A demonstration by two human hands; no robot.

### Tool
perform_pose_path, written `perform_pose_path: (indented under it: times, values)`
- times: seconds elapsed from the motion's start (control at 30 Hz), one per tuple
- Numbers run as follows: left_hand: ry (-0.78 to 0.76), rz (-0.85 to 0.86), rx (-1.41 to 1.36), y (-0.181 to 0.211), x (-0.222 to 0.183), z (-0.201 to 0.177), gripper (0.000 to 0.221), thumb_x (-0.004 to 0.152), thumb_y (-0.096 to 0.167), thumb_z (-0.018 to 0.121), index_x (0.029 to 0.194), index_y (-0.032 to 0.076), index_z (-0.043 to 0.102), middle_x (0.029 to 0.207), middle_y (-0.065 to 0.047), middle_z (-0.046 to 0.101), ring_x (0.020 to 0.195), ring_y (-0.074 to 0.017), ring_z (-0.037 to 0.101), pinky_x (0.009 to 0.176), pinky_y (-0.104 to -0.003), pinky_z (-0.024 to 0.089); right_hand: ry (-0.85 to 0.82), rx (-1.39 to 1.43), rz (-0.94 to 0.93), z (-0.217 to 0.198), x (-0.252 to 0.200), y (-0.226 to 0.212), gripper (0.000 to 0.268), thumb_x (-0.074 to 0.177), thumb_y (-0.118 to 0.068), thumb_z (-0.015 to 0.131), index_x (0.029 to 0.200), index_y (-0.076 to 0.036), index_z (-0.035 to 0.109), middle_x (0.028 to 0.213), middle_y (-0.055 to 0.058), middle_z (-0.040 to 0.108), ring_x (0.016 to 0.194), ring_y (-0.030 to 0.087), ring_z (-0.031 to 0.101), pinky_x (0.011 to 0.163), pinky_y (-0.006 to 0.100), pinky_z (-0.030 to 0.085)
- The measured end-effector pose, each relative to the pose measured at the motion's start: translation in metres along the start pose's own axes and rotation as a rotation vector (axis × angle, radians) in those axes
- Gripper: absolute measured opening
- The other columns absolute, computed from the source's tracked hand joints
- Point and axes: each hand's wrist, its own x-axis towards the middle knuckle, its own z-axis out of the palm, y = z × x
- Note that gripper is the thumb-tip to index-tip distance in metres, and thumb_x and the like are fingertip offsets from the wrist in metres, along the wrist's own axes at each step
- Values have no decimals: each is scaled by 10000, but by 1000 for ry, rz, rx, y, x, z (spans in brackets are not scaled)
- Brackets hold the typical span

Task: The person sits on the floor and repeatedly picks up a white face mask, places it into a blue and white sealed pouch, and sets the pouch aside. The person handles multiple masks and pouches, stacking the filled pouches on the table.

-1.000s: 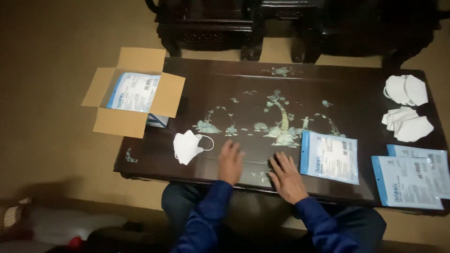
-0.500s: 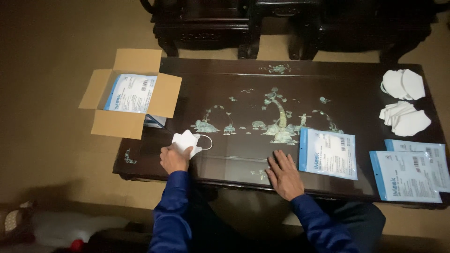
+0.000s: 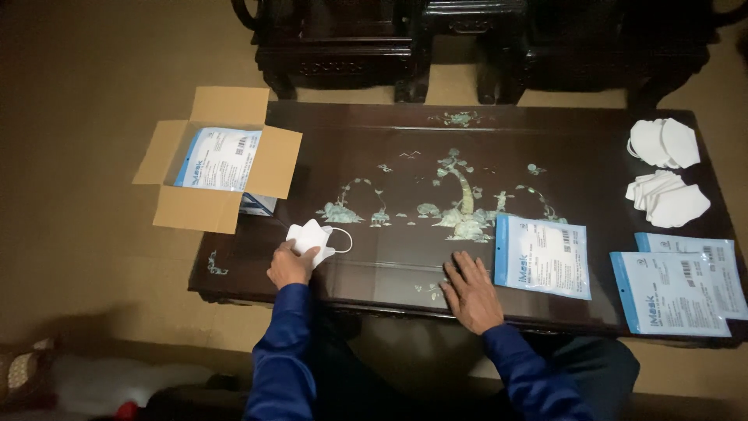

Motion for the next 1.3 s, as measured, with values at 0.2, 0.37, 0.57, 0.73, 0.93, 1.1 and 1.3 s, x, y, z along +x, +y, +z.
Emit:
perform_pose_path:
  times: [0.2, 0.37, 0.57, 0.73, 0.93, 1.1, 1.3]
  values:
    - [153, 49, -31, -13, 7, 25, 418, 784, 445, 881, 1102, 206, 753, 1119, -34, 612, 1110, -296, 636, 995, -421, 452, -9, -17, -11, -2, 1, -1, 455, 1031, -383, 543, 1429, -163, 576, 1578, 100, 460, 1507, 282, 368, 1279, 480, 218]
    - [291, 268, -194, -5, -17, 19, 349, 830, 310, 858, 1079, 116, 710, 983, -119, 721, 1028, -365, 684, 938, -480, 470, -7, 16, 3, -5, 1, -3, 452, 1030, -376, 549, 1420, -151, 589, 1574, 108, 466, 1502, 297, 375, 1266, 489, 229]
    - [387, 628, -316, 34, -60, -35, 162, 792, 298, 888, 861, 216, 767, 1093, 2, 694, 1209, -311, 576, 1069, -450, 363, 52, 673, 284, -32, 21, -3, 539, 996, -290, 644, 1490, -102, 540, 1541, 182, 502, 1459, 367, 419, 1239, 520, 277]
    - [175, 905, -440, 74, -86, -61, 63, 866, 220, 823, 928, 204, 824, 1040, -43, 764, 1100, -321, 684, 1012, -451, 456, 102, 1235, 437, -80, 49, -22, 611, 944, -64, 712, 1509, -32, 482, 1507, 284, 508, 1418, 440, 453, 1172, 548, 387]
    - [-29, 994, -538, 114, -120, -60, 113, 832, 167, 847, 943, 151, 840, 1080, -102, 780, 1073, -403, 686, 950, -489, 506, 230, 1303, 203, -122, 57, -50, 721, 802, 61, 817, 1458, 16, 521, 1468, 242, 574, 1400, 397, 476, 1156, 537, 409]
    - [-400, 739, -660, 135, -125, -21, 138, 857, 250, 845, 993, 225, 847, 916, -27, 827, 1002, -208, 767, 829, -355, 580, -157, 1277, 378, -83, 53, -36, 359, 869, -35, 809, 1222, -5, 752, 1088, 168, 799, 983, 202, 747, 868, 381, 631]
    - [-837, -258, -1202, 109, -119, 137, 500, 838, 342, 877, 1172, 66, 627, 984, -126, 708, 866, -262, 736, 765, -425, 639, -59, 1475, 947, -20, 51, -14, 252, 877, -135, 819, 1027, 51, 739, 871, 165, 780, 664, 271, 776, 582, 374, 653]
